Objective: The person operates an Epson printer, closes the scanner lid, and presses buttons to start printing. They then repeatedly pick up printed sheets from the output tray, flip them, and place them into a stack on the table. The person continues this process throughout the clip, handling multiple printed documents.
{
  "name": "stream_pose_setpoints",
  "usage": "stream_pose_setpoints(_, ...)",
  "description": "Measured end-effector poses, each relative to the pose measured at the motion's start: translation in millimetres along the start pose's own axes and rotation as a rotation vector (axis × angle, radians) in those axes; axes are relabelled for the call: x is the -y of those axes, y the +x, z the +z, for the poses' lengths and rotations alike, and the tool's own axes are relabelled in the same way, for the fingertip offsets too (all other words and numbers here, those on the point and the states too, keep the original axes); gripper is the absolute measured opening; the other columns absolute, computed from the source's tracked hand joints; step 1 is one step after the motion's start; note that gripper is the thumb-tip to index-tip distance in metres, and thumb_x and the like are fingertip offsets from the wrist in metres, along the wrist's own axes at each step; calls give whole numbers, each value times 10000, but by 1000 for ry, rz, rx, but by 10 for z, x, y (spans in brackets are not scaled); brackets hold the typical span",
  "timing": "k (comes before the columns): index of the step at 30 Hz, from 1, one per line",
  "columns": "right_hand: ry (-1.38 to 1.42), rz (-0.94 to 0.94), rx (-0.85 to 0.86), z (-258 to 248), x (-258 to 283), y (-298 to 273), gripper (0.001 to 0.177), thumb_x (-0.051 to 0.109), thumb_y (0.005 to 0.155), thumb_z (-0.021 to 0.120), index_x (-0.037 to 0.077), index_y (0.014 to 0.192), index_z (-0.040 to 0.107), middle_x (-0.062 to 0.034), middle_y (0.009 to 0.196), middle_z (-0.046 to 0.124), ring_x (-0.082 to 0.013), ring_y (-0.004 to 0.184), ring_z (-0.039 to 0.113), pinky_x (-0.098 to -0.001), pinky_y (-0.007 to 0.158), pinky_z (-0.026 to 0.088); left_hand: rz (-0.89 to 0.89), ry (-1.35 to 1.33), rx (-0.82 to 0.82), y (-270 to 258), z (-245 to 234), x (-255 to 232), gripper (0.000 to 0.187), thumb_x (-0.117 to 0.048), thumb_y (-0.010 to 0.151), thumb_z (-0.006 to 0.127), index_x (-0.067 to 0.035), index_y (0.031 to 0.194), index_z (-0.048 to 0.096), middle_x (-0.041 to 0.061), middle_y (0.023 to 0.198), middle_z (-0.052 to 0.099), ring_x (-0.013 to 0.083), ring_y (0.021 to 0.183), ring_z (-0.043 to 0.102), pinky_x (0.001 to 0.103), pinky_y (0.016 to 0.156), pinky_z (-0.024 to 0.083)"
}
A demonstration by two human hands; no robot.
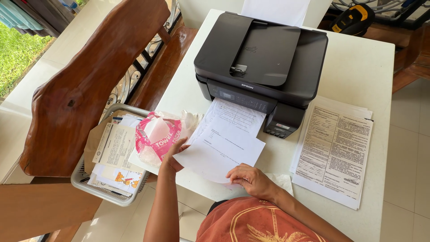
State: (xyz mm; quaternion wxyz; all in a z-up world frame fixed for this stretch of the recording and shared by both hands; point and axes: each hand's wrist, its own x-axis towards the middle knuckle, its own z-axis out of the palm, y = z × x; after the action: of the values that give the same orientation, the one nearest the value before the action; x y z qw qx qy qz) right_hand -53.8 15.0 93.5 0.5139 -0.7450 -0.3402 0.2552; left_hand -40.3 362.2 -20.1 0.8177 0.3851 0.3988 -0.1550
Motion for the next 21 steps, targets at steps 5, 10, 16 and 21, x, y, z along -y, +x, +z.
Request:
stream_pose_setpoints(5,109,23,37,-4,-9,-7,61,53,933,663,42,895,709,-46,1073,771,-174,1016,693,-316,916,554,-18,546,-10,-92,12,-38,409,-165,816,743,62,1155,718,164,992,750,228,772,723,384,707,600)
stream_pose_setpoints(10,151,168,-29,-15,-114,33,130,176,954,665,83,966,755,-48,1030,785,-152,977,704,-298,906,544,61,624,125,-206,23,-47,322,4,826,741,44,1145,743,114,942,779,168,763,729,307,734,609)
stream_pose_setpoints(16,-86,223,-573,-29,-344,63,210,281,969,643,93,976,736,-11,1145,764,-173,1027,702,-353,883,545,222,559,73,-307,-227,-155,282,-36,883,745,2,1162,728,45,969,741,123,825,685,274,742,579)
stream_pose_setpoints(21,-189,223,-801,-104,-467,67,440,288,901,725,47,1243,589,-133,1304,606,-245,1148,610,-395,872,531,282,294,80,-375,-302,-241,241,-15,887,709,-18,1128,701,39,974,733,126,854,694,291,758,586)
